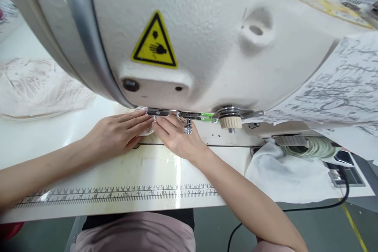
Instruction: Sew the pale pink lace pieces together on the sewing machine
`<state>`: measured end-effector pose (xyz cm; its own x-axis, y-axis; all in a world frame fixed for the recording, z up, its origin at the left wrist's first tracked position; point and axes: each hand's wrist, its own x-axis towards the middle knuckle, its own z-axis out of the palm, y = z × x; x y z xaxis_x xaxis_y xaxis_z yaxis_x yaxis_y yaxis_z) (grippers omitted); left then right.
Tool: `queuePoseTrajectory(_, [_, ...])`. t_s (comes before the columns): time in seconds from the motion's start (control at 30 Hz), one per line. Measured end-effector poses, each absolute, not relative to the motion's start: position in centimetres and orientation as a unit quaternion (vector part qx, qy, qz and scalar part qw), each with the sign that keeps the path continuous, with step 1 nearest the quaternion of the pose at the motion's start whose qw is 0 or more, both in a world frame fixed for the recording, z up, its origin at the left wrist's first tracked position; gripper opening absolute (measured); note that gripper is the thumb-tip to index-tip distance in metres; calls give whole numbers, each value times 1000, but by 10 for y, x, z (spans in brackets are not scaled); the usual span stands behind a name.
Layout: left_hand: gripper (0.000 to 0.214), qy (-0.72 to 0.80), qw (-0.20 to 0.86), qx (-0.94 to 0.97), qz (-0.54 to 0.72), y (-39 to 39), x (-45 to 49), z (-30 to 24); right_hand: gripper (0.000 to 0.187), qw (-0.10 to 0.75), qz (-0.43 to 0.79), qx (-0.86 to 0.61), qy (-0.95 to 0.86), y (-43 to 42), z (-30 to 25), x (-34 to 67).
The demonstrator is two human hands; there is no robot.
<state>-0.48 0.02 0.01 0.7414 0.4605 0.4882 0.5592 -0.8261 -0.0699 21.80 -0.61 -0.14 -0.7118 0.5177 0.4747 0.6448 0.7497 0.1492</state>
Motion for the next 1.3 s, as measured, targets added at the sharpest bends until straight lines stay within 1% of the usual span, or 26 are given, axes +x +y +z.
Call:
queuePoseTrajectory(0.13, [34,-288,78,-926,-233,0,-5,-1,15,232,-135,-319,-909,-9,1,213])
queuePoseTrajectory(0.37, [35,-297,77,-922,-235,-2,-5,-2,18,237,-113,-323,-909,-10,-1,216])
queuePoseTrajectory(0.63, [34,-305,117,-920,-218,-1,-2,1,19,214,-127,-333,-910,-10,-2,218])
queuePoseTrajectory(1.0, [35,-317,91,-918,-220,-2,2,3,23,222,-161,-336,-901,-8,-5,224])
queuePoseTrajectory(1.13, [36,-321,85,-917,-221,-2,3,0,26,209,-150,-342,-904,-8,-6,227])
queuePoseTrajectory(1.3, [37,-327,76,-916,-218,-2,4,-2,27,216,-104,-349,-906,-6,-9,230])
